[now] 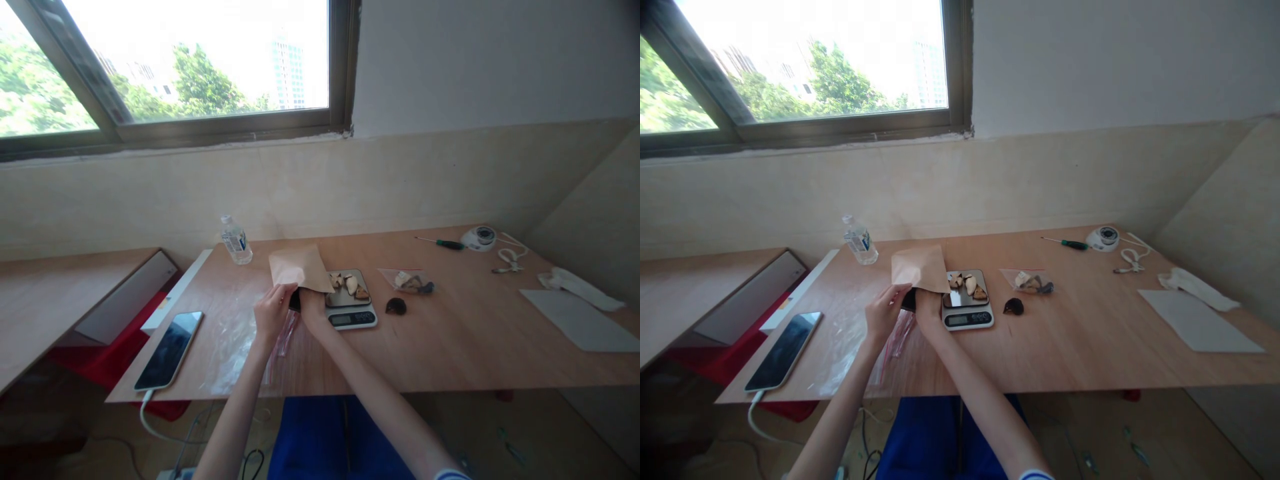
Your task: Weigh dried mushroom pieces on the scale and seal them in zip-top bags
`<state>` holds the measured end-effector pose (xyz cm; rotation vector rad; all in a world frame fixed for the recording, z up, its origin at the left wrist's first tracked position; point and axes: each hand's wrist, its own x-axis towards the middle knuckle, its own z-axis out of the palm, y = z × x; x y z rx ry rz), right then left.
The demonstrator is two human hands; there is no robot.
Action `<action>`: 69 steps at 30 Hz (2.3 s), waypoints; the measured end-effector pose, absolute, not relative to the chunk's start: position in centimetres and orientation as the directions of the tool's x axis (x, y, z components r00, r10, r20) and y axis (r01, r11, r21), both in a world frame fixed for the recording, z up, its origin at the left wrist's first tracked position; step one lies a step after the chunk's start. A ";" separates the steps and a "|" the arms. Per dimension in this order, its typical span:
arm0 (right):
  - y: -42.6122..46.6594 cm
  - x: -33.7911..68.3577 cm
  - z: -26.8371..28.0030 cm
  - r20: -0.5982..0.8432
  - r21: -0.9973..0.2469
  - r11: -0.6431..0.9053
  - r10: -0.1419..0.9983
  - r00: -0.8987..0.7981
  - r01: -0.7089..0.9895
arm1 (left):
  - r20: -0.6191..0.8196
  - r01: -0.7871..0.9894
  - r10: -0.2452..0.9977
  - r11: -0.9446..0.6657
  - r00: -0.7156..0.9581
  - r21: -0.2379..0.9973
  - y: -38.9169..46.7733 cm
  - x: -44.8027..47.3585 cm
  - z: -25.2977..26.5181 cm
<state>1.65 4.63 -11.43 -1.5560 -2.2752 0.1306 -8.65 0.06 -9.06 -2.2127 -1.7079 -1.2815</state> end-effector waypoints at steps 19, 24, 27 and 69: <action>-0.5 5.3 -13.1 0.573 -0.467 0.535 0.789 -0.219 0.704 | 0.654 0.826 0.757 -0.368 0.000 0.426 0.1 -8.7 -9.0; -1.8 6.3 -12.6 0.657 -0.593 0.578 0.750 -0.078 0.560 | 0.647 0.815 0.762 -0.372 -0.005 0.444 0.0 -8.8 -9.1; -2.9 7.5 -12.0 0.646 -0.684 0.547 0.762 0.051 0.482 | 0.649 0.815 0.760 -0.365 -0.017 0.449 -0.2 -8.9 -9.3; -10.3 11.3 -15.1 0.556 -0.523 0.653 0.749 -0.361 0.548 | 0.435 0.883 0.857 0.047 -0.276 0.468 -7.3 -9.6 -12.0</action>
